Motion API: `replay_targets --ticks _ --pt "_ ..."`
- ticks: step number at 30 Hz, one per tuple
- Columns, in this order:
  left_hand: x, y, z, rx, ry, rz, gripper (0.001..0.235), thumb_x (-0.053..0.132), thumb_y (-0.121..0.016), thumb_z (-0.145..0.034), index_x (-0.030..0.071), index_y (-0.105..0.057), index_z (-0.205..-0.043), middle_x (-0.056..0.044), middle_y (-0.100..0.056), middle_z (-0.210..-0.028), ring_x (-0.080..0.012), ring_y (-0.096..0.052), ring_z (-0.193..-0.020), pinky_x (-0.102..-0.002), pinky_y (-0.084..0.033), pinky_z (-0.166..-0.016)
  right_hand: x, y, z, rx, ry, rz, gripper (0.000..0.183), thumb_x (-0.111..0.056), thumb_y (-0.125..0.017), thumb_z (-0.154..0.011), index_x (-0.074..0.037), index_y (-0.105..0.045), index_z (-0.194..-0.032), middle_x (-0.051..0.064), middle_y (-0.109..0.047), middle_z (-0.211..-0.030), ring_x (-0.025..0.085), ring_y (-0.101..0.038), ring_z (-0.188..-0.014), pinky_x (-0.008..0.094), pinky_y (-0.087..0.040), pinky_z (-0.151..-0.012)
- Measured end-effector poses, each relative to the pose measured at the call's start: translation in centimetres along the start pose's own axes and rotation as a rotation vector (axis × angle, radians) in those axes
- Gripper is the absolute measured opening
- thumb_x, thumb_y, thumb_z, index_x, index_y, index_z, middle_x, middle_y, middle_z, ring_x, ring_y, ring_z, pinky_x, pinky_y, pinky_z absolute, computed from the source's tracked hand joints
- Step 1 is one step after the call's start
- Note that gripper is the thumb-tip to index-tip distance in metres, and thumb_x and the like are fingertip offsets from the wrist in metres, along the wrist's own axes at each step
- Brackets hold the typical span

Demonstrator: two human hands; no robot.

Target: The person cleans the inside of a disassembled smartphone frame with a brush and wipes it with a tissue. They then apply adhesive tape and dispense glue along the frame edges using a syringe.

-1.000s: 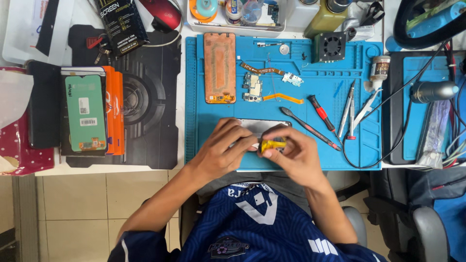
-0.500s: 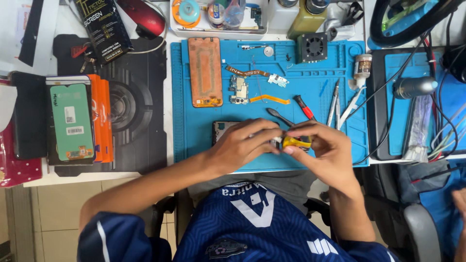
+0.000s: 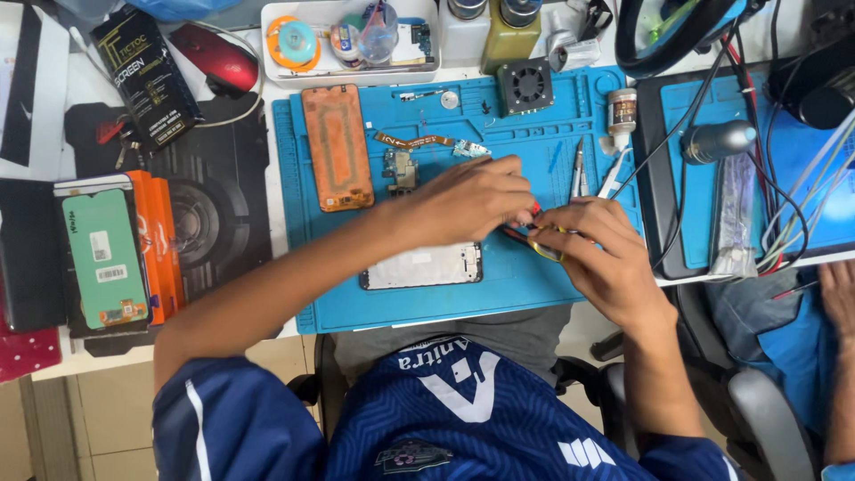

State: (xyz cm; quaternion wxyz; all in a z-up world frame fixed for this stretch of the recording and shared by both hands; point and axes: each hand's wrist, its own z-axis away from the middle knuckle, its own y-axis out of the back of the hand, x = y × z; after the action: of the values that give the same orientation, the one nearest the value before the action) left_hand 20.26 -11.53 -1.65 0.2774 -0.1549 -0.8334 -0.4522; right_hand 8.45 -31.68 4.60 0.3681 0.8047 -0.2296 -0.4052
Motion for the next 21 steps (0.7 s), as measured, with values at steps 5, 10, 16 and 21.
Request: replay_targets --ticks 5,10,16,21 --pt "-2.6 -0.1 -2.8 -0.298 0.104 -0.006 0.011 0.006 -0.064 -0.091 0.009 -0.073 -0.085 -0.007 -0.069 -0.079 -0.0262 -0.061 -0.094 -0.047 -0.047 -0.086 0.4 1.8 -0.4 -0.082 0.062 0.18 0.037 0.004 -0.078 -0.07 -0.004 -0.07 -0.106 0.011 -0.069 -0.11 0.03 -0.067 -0.101 0.041 -0.051 -0.083" --pt "-5.5 -1.3 -4.4 -0.313 0.147 -0.169 0.009 0.009 -0.064 -0.095 0.01 -0.072 -0.097 -0.011 -0.07 -0.084 -0.0286 -0.062 -0.097 -0.048 -0.045 -0.089 0.8 2.7 1.6 0.042 -0.125 0.043 0.036 0.01 -0.076 -0.078 -0.003 -0.069 -0.111 0.011 -0.069 -0.115 0.027 -0.068 -0.105 0.037 -0.054 -0.089" --pt "-7.0 -4.9 -3.9 -0.092 0.036 -0.402 0.011 0.014 -0.069 -0.091 0.009 -0.073 -0.1 -0.006 -0.069 -0.106 -0.025 -0.06 -0.111 -0.045 -0.047 -0.092 1.8 1.5 5.5 0.381 -0.358 -0.491 0.025 0.007 -0.076 -0.098 0.003 -0.063 -0.119 0.017 -0.066 -0.119 0.021 -0.068 -0.106 0.034 -0.058 -0.093" --pt "-5.3 -5.1 -3.3 -0.054 0.067 -0.523 0.028 0.03 -0.072 -0.087 0.008 -0.073 -0.104 -0.011 -0.064 -0.12 -0.0291 -0.056 -0.118 -0.047 -0.047 -0.095 2.5 -0.6 6.1 0.445 -0.421 -0.891 0.034 0.008 -0.071 -0.097 0.003 -0.064 -0.13 0.017 -0.065 -0.118 0.024 -0.069 -0.106 0.041 -0.063 -0.095"
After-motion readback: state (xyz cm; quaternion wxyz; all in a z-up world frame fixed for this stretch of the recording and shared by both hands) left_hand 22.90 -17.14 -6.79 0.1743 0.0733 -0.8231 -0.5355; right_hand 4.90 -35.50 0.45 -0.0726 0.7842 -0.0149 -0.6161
